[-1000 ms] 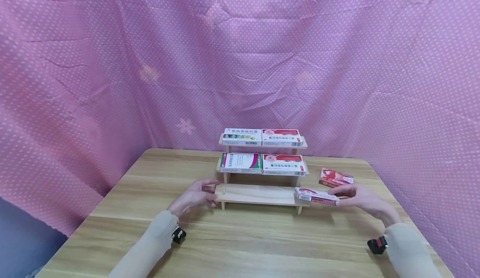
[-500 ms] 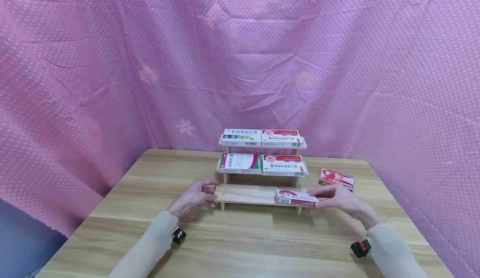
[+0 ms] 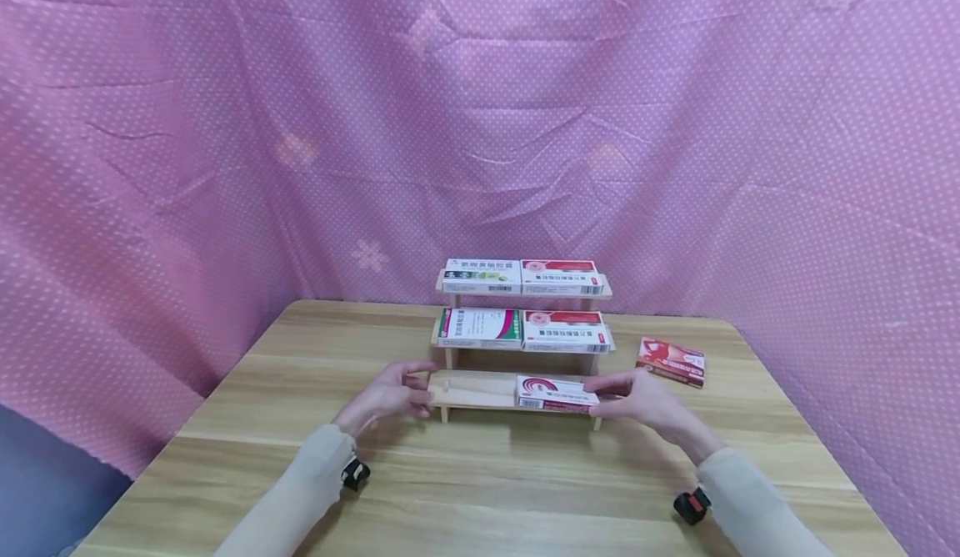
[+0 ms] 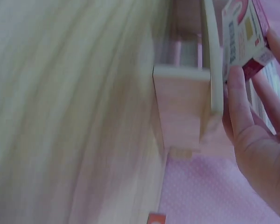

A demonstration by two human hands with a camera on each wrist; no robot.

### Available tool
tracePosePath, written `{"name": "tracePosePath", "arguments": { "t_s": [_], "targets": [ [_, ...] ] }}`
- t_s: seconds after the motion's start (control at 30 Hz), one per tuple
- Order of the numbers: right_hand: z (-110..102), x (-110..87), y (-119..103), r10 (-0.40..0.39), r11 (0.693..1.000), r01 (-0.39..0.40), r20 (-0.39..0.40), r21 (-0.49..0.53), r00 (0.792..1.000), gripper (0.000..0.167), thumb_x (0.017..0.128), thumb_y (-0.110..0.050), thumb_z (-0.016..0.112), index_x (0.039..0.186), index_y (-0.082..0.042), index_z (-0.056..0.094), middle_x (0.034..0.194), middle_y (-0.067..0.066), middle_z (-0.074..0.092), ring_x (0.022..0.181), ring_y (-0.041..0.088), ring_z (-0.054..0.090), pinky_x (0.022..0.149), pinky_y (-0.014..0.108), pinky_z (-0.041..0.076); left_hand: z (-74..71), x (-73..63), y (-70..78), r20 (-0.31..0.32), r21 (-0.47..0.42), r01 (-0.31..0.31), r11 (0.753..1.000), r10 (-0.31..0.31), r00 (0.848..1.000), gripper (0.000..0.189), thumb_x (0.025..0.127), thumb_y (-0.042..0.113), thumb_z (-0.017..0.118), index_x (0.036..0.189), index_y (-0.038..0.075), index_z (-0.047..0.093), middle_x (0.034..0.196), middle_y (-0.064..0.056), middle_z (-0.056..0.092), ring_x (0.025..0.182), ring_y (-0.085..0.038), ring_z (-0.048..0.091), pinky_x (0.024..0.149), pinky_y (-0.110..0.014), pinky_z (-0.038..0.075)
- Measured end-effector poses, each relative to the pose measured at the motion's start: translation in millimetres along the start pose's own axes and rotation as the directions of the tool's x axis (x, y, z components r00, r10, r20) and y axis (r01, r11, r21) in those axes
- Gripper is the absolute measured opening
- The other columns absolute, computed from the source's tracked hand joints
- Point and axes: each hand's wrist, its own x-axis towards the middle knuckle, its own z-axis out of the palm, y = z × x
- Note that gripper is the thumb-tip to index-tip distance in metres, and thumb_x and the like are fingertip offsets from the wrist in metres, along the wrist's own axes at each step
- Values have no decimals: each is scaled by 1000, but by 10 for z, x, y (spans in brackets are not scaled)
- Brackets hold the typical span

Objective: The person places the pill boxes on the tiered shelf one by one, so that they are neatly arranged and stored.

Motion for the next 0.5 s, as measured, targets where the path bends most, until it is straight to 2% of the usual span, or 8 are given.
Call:
{"name": "tracePosePath", "arguments": {
  "t_s": [0.2, 0.37, 0.5],
  "targets": [
    [171, 90, -71, 43, 999, -43, -38, -4, 998, 42, 75, -29, 84, 114, -16, 74, 134, 5, 62, 126, 26, 50, 95, 27, 46, 0, -18, -4, 1, -2, -1, 1000, 1, 1000, 64, 85, -5, 63, 146, 1, 41, 107, -20, 64, 83, -28, 68, 80, -42, 61],
    [300, 161, -96, 32, 999, -32, -38, 3, 999, 42, 76, -29, 84, 114, -17, 74, 137, 5, 60, 130, 26, 49, 101, 30, 46, 12, -24, 5, 6, -3, 2, 1000, -2, 1000, 65, 86, -4, 62, 146, 1, 40, 105, -20, 64, 82, -27, 67, 81, -44, 60],
    [397, 236, -125, 17, 1000, -18, -45, -15, 999, 41, 75, -32, 85, 113, -20, 74, 137, 2, 61, 127, 23, 53, 102, 34, 47, 9, -40, 11, 5, -3, -5, 1000, 5, 1000, 64, 86, -4, 62, 146, 0, 40, 107, -20, 64, 82, -27, 68, 81, -44, 60]
  ]
}}
